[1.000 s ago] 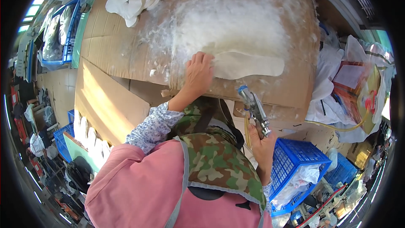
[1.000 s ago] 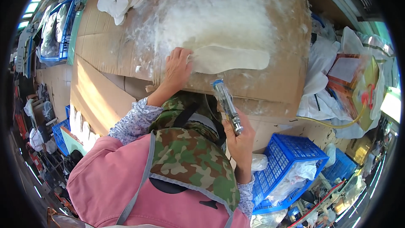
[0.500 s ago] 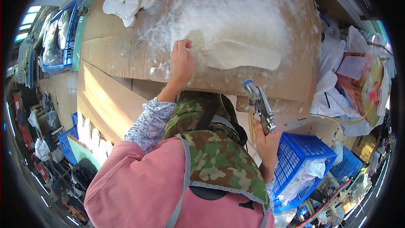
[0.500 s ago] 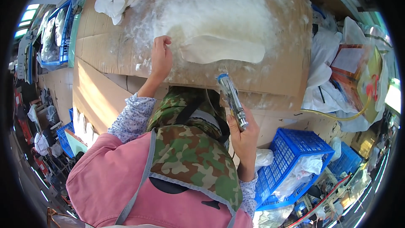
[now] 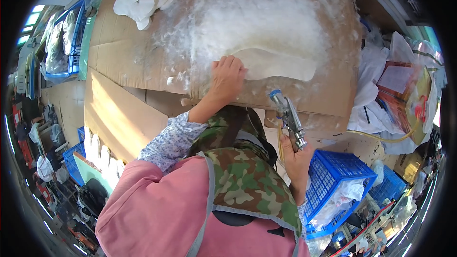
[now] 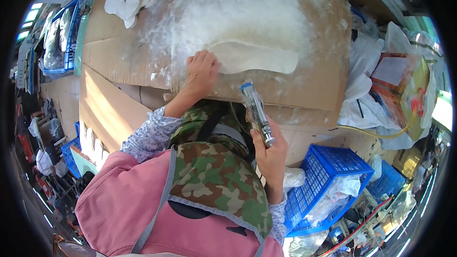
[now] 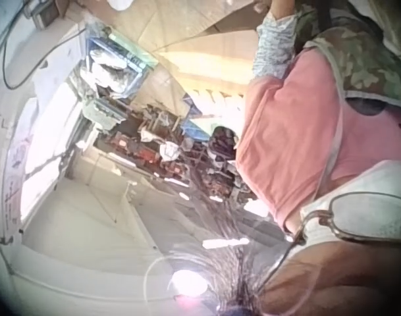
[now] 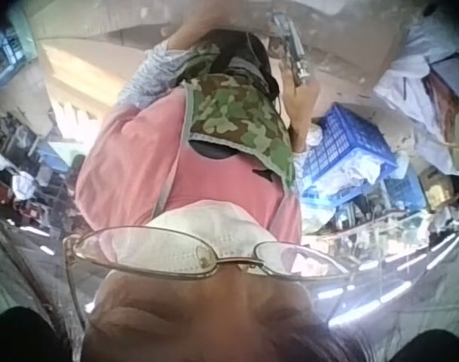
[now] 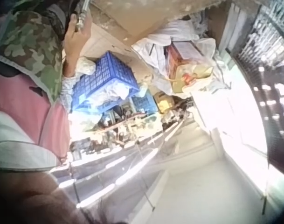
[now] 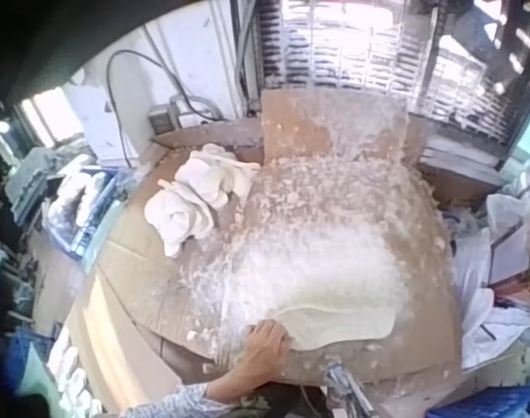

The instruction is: Applying adhesive to shoe insoles using a spray gun and organizing them on cardboard.

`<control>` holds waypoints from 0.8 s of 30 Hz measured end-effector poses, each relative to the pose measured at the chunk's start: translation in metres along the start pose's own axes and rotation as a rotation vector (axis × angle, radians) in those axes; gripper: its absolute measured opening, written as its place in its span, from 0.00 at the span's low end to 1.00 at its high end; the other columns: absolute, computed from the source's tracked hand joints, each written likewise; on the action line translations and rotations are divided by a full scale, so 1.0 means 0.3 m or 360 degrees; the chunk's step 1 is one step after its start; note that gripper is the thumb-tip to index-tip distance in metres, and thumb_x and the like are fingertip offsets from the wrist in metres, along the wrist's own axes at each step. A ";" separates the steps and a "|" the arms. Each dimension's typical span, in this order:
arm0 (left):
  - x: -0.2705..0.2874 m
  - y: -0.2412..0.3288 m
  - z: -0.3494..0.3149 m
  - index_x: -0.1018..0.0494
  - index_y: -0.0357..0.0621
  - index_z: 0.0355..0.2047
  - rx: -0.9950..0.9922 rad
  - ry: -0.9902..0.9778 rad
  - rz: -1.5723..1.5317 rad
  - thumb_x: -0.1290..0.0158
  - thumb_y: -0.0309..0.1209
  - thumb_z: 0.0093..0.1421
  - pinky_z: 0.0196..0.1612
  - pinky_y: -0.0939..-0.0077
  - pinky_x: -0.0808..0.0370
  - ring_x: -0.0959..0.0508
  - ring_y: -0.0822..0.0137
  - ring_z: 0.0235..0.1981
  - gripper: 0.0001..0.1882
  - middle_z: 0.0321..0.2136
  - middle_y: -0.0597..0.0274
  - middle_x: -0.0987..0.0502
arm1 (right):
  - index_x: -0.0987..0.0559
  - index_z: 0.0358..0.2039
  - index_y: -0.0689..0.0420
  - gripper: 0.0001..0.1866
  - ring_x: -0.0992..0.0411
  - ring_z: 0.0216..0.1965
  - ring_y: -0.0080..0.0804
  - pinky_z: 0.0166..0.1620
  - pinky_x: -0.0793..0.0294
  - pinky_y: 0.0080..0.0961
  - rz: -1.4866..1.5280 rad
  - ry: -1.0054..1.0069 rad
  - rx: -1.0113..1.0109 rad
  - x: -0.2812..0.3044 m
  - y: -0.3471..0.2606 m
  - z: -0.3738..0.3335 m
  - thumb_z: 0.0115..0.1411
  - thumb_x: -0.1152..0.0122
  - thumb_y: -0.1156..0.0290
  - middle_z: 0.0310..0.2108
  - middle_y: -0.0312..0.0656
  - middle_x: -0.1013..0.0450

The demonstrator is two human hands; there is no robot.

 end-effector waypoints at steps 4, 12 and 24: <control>0.035 0.015 0.035 0.29 0.47 0.34 -0.0055 -0.0089 -0.0053 0.52 0.23 0.52 0.47 0.61 0.40 0.31 0.57 0.44 0.09 0.38 0.60 0.29 | 0.27 0.47 0.62 0.17 0.29 0.31 0.29 0.38 0.30 0.25 0.0029 0.0112 -0.0106 0.010 0.016 0.022 0.59 0.39 0.70 0.31 0.44 0.25; -0.066 0.063 0.027 0.25 0.62 0.46 -0.0376 -0.0419 0.0098 0.51 0.20 0.47 0.63 0.36 0.59 0.46 0.48 0.64 0.26 0.59 0.56 0.38 | 0.27 0.44 0.63 0.14 0.30 0.29 0.28 0.35 0.31 0.25 -0.0030 0.0235 0.0098 0.011 0.009 0.044 0.60 0.41 0.71 0.29 0.44 0.27; -0.171 0.185 0.126 0.30 0.57 0.53 -0.0504 -0.0544 -0.0349 0.51 0.21 0.48 0.66 0.45 0.55 0.48 0.51 0.66 0.29 0.61 0.57 0.41 | 0.26 0.43 0.64 0.11 0.39 0.23 0.18 0.27 0.38 0.20 0.0300 0.0666 -0.0254 0.143 0.087 -0.008 0.62 0.44 0.72 0.24 0.34 0.32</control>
Point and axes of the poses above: each hand's wrist, its own z-axis towards the middle knuckle, its own x-axis out of the back of the hand, y = z × x, the point moved 3 cm from there along z, towards the middle knuckle
